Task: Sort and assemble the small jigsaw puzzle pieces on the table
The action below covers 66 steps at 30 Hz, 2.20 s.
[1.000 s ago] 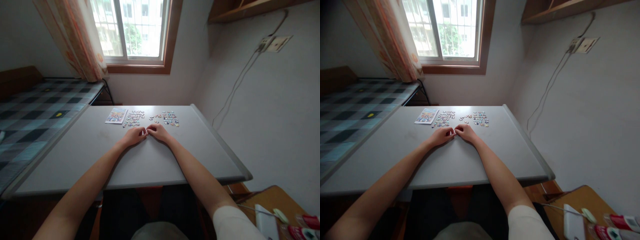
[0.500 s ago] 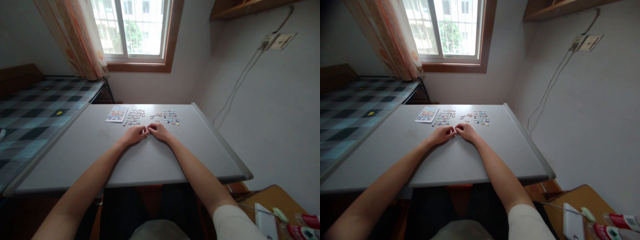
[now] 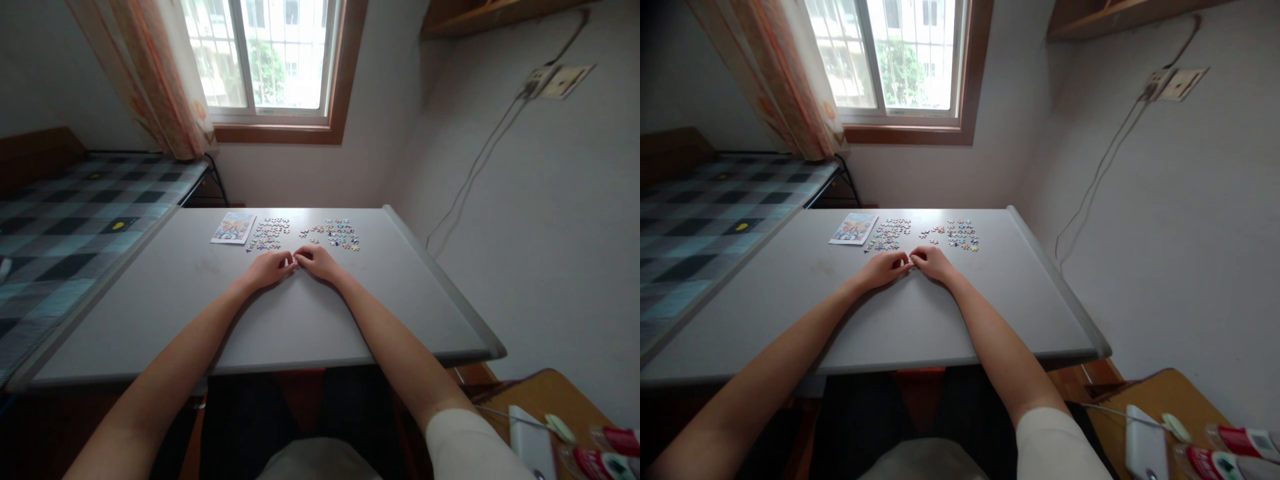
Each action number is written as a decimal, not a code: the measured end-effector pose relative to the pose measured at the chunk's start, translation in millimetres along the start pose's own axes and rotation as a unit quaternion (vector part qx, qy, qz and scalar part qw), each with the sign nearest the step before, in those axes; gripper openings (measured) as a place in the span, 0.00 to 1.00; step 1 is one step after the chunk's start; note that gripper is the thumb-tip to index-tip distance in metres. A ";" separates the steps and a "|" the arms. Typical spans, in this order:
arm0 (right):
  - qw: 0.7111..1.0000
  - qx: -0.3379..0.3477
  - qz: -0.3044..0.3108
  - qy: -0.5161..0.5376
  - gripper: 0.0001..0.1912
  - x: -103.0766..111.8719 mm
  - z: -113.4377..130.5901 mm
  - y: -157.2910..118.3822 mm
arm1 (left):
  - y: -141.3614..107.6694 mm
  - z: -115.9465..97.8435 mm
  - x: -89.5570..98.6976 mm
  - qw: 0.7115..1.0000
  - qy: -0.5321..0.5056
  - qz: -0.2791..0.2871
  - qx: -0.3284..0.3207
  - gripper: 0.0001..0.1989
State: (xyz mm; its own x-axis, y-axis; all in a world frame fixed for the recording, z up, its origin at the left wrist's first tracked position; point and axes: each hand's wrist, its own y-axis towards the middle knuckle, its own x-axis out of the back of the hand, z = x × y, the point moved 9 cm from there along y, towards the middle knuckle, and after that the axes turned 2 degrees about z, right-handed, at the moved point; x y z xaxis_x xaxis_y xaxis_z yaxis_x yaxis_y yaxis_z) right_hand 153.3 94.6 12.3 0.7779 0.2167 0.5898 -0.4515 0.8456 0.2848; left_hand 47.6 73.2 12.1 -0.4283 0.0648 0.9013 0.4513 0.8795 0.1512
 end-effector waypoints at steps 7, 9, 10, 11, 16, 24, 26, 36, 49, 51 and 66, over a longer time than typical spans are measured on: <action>1.000 -0.004 0.002 -0.005 0.10 -0.3 -0.7 -0.1 | 0.0 -1.5 0.6 1.000 0.002 0.000 -0.005 0.17; 1.000 -0.006 0.001 -0.001 0.10 -0.4 -1.6 0.0 | 0.1 -1.3 0.3 1.000 0.002 0.002 -0.004 0.17; 1.000 -0.007 0.001 0.000 0.10 -0.4 -1.8 0.0 | 0.1 -1.1 0.1 1.000 0.002 0.003 -0.004 0.17; 1.000 -0.007 0.000 0.000 0.10 -0.3 -1.9 0.0 | 0.1 -0.8 -0.1 1.000 0.002 0.003 -0.004 0.17; 1.000 -0.005 0.002 -0.002 0.10 -0.2 -1.1 -0.3 | -0.4 -0.8 0.4 1.000 0.000 -0.002 -0.007 0.16; 1.000 -0.001 0.003 -0.003 0.10 -0.6 -1.0 -0.1 | 0.2 -0.5 -0.2 1.000 0.003 0.002 -0.004 0.16; 1.000 -0.002 0.002 -0.003 0.10 -0.4 -1.0 -0.1 | 0.4 -0.4 -0.1 1.000 0.002 0.000 -0.004 0.16; 1.000 -0.005 0.003 -0.006 0.10 0.2 -0.2 -0.4 | -0.3 -0.6 0.5 1.000 -0.002 0.000 -0.003 0.16; 1.000 0.001 0.004 -0.004 0.10 -0.4 -1.2 0.0 | 0.0 -0.1 0.2 1.000 0.000 0.001 -0.003 0.16; 1.000 0.004 0.003 -0.004 0.10 0.0 -0.2 -0.2 | -0.1 -0.5 0.4 1.000 -0.001 0.001 -0.004 0.16; 1.000 0.004 0.003 -0.002 0.09 -0.5 -1.1 0.3 | 0.1 -0.2 0.1 1.000 0.002 -0.001 -0.002 0.15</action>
State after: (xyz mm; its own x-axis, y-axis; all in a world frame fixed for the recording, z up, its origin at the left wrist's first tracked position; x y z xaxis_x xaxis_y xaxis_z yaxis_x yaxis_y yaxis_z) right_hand 153.2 95.3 11.3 0.7730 0.2196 0.5952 -0.4600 0.8401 0.2875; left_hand 47.8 73.2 12.3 -0.4261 0.0620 0.9026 0.4536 0.8778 0.1539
